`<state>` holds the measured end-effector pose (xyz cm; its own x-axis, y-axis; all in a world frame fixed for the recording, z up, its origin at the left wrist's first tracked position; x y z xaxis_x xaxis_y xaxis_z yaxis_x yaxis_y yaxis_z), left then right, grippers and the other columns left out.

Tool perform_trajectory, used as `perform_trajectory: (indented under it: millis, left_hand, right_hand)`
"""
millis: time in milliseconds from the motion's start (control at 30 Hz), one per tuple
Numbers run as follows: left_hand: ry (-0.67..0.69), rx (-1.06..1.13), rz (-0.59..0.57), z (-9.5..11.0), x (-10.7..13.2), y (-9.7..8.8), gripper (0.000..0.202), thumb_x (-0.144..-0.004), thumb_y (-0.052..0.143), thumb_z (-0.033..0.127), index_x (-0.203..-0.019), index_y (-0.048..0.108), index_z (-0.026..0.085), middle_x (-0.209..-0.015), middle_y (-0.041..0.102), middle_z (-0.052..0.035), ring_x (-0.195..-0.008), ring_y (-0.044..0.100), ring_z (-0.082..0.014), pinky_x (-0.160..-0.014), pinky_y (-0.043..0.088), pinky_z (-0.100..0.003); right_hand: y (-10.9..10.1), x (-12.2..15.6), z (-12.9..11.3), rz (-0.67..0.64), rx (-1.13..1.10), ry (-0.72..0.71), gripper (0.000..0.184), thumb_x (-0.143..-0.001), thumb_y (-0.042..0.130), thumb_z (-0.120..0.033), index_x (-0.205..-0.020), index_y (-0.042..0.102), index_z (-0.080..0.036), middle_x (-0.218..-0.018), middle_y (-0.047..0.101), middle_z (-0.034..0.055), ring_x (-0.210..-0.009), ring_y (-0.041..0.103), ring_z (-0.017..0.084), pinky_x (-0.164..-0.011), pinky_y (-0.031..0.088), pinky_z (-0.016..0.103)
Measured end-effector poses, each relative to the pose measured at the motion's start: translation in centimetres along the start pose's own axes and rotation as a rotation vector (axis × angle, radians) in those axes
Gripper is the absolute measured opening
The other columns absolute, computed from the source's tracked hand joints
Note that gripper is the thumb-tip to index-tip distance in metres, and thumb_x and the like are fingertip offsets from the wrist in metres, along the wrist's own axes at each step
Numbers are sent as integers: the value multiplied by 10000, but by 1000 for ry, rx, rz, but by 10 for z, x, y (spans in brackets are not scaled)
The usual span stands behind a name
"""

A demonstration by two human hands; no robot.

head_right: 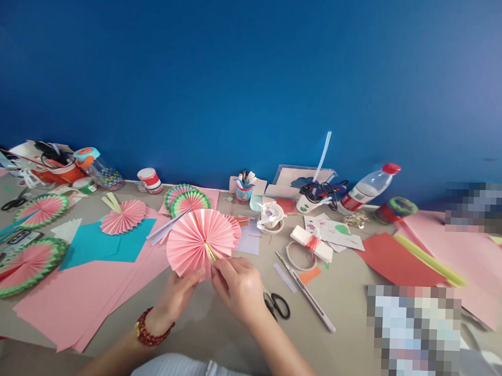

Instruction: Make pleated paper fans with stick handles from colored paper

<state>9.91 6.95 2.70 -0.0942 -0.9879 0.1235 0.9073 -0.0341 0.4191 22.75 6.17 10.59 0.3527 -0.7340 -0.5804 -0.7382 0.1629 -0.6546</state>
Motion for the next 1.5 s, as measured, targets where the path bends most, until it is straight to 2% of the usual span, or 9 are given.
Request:
perform_trajectory:
  millis: [167, 267, 400, 700, 833, 1033, 1500]
  left_hand:
    - [-28, -61, 91, -3, -1, -7, 410, -744, 785, 345, -1116, 727, 183, -1071, 752, -88, -1025, 686, -300, -927, 541, -414]
    - [-29, -50, 107, -4, -2, -8, 428, -726, 797, 353, -1108, 725, 173, -1032, 757, -90, -1003, 689, -309, -907, 543, -434]
    - [-26, 1, 95, -5, -1, -6, 408, -727, 800, 326, -1094, 724, 166, -1058, 749, -91, -1032, 677, -312, -935, 525, -456]
    - [-18, 80, 67, -2, -1, 0, 343, -754, 789, 284, -1082, 726, 206, -1073, 747, -64, -1050, 668, -281, -945, 523, -419]
    - [-9, 100, 68, 2, -1, 3, 342, -757, 784, 271, -1084, 715, 195, -1081, 744, -71, -1053, 669, -283, -934, 529, -422]
    - [5, 79, 69, 5, -1, 3, 299, -752, 784, 271, -1029, 724, 174, -973, 750, -63, -957, 687, -262, -858, 552, -395]
    - [20, 69, 46, 9, -2, 5, 351, -758, 773, 265, -1086, 707, 161, -1071, 746, -91, -1049, 680, -297, -933, 546, -432]
  right_hand:
    - [3, 0, -2, -49, -2, -26, 139, -930, 483, -126, -872, 588, -196, -711, 665, 31, -649, 599, 161, -655, 405, 268]
    - [4, 0, -2, -80, 2, -18, 149, -933, 474, -128, -879, 591, -203, -738, 681, 42, -689, 623, 174, -672, 420, 278]
    - [4, 0, -3, -88, -44, -10, 158, -930, 464, -124, -875, 587, -206, -750, 683, 35, -683, 615, 165, -675, 423, 279]
    - [3, 1, 4, -57, -147, 104, 155, -928, 469, -149, -830, 576, -203, -682, 626, 11, -603, 561, 139, -624, 398, 251]
    - [4, 1, 4, -52, -159, 108, 165, -928, 469, -144, -832, 589, -203, -676, 620, 8, -602, 562, 135, -622, 404, 247]
    - [2, -1, 4, -57, -171, 102, 165, -936, 461, -151, -836, 582, -203, -691, 628, 18, -614, 565, 143, -631, 411, 260]
    - [4, -1, 7, -65, -207, 129, 176, -960, 476, -168, -850, 607, -212, -720, 665, 21, -627, 600, 141, -636, 434, 242]
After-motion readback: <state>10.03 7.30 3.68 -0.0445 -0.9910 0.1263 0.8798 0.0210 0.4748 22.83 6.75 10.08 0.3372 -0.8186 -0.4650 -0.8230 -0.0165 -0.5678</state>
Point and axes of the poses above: each hand's wrist, its own x-axis away from the middle knuckle, its own y-axis out of the palm, z = x × y, the point moved 8 cm from there along -x, towards the middle knuckle
